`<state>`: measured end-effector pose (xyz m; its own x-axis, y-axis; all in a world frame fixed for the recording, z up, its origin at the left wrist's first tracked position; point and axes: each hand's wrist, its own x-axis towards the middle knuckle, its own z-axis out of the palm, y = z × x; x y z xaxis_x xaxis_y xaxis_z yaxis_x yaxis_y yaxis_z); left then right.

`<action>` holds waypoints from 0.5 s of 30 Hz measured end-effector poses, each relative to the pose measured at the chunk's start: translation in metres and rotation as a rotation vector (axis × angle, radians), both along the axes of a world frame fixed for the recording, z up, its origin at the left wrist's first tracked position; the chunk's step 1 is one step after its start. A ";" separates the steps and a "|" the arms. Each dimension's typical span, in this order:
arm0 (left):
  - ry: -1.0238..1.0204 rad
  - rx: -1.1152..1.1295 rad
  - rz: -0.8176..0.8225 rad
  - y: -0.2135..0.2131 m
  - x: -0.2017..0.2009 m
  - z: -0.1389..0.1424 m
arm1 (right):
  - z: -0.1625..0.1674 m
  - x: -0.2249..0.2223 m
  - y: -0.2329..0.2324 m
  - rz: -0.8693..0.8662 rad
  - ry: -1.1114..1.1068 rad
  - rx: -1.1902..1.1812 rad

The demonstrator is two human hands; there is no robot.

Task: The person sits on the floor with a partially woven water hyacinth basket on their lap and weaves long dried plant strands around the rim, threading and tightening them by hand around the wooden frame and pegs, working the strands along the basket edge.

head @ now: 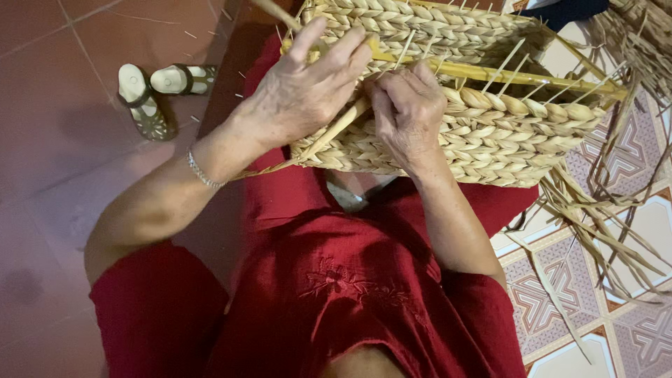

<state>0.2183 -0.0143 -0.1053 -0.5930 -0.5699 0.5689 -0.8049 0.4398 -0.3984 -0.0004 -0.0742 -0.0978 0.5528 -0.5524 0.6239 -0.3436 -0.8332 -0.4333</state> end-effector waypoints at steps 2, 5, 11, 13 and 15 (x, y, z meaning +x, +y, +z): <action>-0.046 -0.019 -0.024 -0.004 -0.005 0.005 | 0.000 0.000 -0.001 -0.011 -0.001 0.003; -0.163 -0.043 -0.027 0.005 -0.019 0.013 | 0.003 0.002 -0.002 -0.016 -0.018 0.003; 0.112 0.233 0.243 0.042 -0.017 0.009 | 0.006 0.004 -0.001 -0.015 -0.037 0.010; 0.554 0.395 0.233 0.046 0.008 -0.001 | 0.000 -0.003 -0.001 -0.005 -0.045 0.037; 0.943 0.528 0.171 0.045 0.024 -0.016 | -0.007 -0.028 -0.007 0.125 -0.138 0.210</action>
